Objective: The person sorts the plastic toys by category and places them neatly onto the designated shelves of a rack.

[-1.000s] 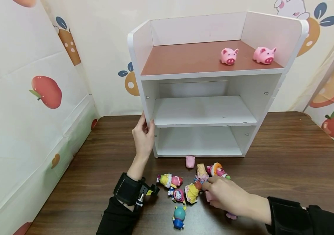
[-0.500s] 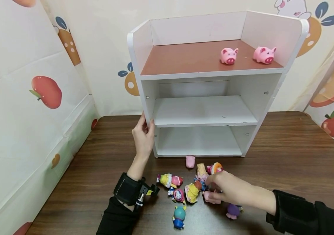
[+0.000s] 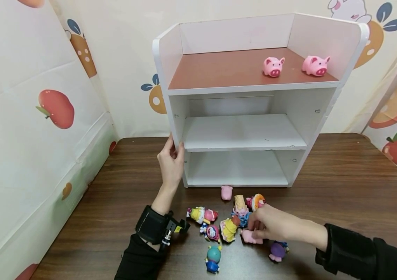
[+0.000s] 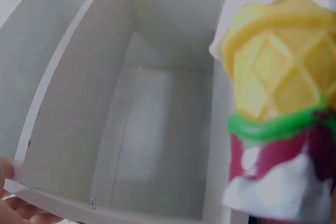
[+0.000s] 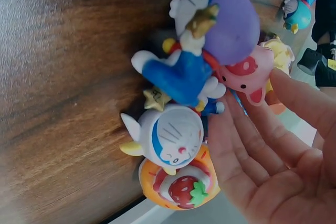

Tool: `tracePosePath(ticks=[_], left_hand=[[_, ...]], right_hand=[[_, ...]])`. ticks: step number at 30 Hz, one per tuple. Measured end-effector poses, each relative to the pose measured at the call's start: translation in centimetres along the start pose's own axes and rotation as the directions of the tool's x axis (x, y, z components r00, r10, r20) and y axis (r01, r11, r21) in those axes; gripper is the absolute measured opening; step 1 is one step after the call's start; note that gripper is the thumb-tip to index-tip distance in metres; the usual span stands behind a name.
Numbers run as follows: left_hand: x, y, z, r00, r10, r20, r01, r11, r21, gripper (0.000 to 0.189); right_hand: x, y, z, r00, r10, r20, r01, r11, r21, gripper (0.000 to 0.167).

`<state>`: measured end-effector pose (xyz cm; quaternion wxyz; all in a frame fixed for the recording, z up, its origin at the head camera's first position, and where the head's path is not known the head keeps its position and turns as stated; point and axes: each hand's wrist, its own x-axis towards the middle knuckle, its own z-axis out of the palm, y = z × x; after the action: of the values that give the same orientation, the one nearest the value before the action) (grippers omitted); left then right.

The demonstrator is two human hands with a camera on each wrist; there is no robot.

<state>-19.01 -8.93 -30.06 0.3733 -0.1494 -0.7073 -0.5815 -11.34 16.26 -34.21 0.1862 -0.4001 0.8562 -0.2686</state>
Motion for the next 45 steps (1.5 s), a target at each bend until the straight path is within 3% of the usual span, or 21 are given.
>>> tracePosePath(ticks=[7, 12, 16, 22, 25, 29, 36, 40, 45], left_hand=[[0.0, 0.0, -0.1, 1.0, 0.0, -0.001, 0.0, 1.0, -0.002, 0.037], [0.1, 0.0, -0.1, 1.0, 0.003, -0.002, -0.003, 1.0, -0.004, 0.037], [0.1, 0.0, -0.1, 1.0, 0.002, 0.001, -0.002, 1.0, -0.005, 0.037], [0.0, 0.1, -0.1, 1.0, 0.003, 0.001, -0.003, 1.0, -0.004, 0.037], [0.0, 0.1, -0.1, 1.0, 0.005, 0.002, -0.005, 1.0, -0.004, 0.037], [0.0, 0.2, -0.1, 1.0, 0.004, 0.001, -0.004, 1.0, 0.001, 0.036], [0.0, 0.1, -0.1, 1.0, -0.006, 0.003, 0.006, 1.0, 0.002, 0.036], [0.0, 0.1, -0.1, 1.0, -0.004, 0.001, 0.004, 1.0, -0.004, 0.036], [0.0, 0.2, -0.1, 1.0, -0.004, 0.004, 0.004, 1.0, -0.005, 0.037]], right_hand=[[-0.2, -0.9, 0.7, 0.997, 0.0, -0.074, -0.003, 0.999, -0.051, 0.019], [-0.5, -1.5, 1.4, 0.99, -0.065, -0.123, 0.048, 0.989, -0.141, 0.024], [-0.7, -2.0, 2.1, 0.988, -0.091, -0.129, 0.052, 0.959, -0.277, 0.024], [-1.0, -2.4, 3.1, 0.985, -0.124, -0.116, 0.061, 0.897, -0.438, 0.042], [-1.2, -2.6, 2.9, 0.983, -0.148, -0.111, 0.086, 0.898, -0.431, 0.043], [-1.3, -2.7, 2.1, 0.973, -0.21, -0.091, 0.155, 0.899, -0.41, 0.032], [-1.3, -2.1, 1.4, 0.922, -0.387, -0.009, 0.341, 0.823, -0.455, 0.034], [-1.3, -1.7, 1.2, 0.911, -0.41, 0.052, 0.387, 0.803, -0.454, 0.045], [-1.2, -1.2, 1.3, 0.901, -0.429, 0.071, 0.413, 0.794, -0.446, 0.047]])
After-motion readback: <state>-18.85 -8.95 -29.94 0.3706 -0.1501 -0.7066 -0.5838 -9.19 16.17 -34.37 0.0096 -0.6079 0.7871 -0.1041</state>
